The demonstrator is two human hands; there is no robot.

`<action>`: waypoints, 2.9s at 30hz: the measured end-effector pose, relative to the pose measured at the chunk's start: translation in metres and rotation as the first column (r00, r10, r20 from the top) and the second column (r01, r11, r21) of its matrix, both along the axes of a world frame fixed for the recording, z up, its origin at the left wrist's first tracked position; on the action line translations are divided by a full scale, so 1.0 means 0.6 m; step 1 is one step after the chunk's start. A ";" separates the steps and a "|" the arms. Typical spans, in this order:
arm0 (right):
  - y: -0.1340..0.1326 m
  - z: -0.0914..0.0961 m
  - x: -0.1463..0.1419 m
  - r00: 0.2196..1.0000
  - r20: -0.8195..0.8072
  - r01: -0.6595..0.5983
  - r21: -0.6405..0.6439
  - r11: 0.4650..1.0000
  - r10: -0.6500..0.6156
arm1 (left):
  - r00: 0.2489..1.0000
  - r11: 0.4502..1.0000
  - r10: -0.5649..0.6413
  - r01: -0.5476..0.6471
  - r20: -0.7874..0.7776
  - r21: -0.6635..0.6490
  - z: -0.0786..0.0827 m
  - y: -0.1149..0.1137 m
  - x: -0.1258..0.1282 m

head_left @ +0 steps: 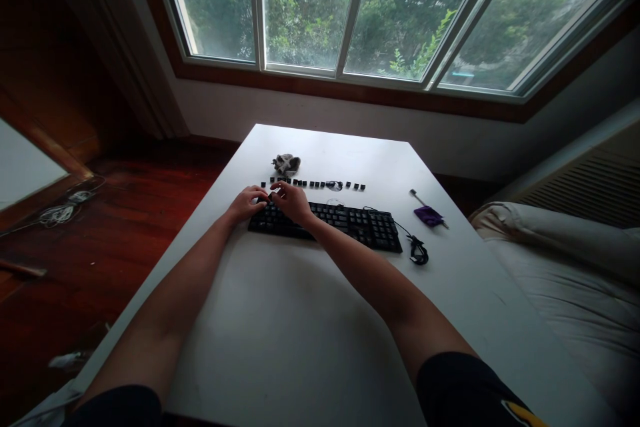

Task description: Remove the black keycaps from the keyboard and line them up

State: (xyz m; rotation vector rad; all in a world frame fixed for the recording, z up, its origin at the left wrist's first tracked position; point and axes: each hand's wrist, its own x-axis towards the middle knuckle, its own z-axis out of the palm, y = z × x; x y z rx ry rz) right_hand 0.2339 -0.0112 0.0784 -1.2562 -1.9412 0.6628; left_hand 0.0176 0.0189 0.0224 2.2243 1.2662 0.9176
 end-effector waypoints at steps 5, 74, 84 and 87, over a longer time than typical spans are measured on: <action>0.010 -0.022 0.010 0.980 -0.198 -0.007 -0.153 0.988 -0.024 | 1.000 0.999 -0.009 0.009 -0.007 0.033 0.010 -0.006 0.004; -0.008 -0.032 0.137 0.652 -0.757 -0.346 -0.241 0.907 0.048 | 0.777 0.918 0.385 -0.378 -0.498 0.121 0.035 0.108 0.046; -0.007 -0.036 0.138 0.656 -0.753 -0.347 -0.241 0.907 0.051 | 0.811 0.941 0.337 -0.301 -0.479 0.153 0.035 0.109 0.039; -0.008 -0.037 0.141 0.658 -0.751 -0.348 -0.235 0.907 0.057 | 0.819 0.942 0.334 -0.292 -0.466 0.162 0.036 0.109 0.039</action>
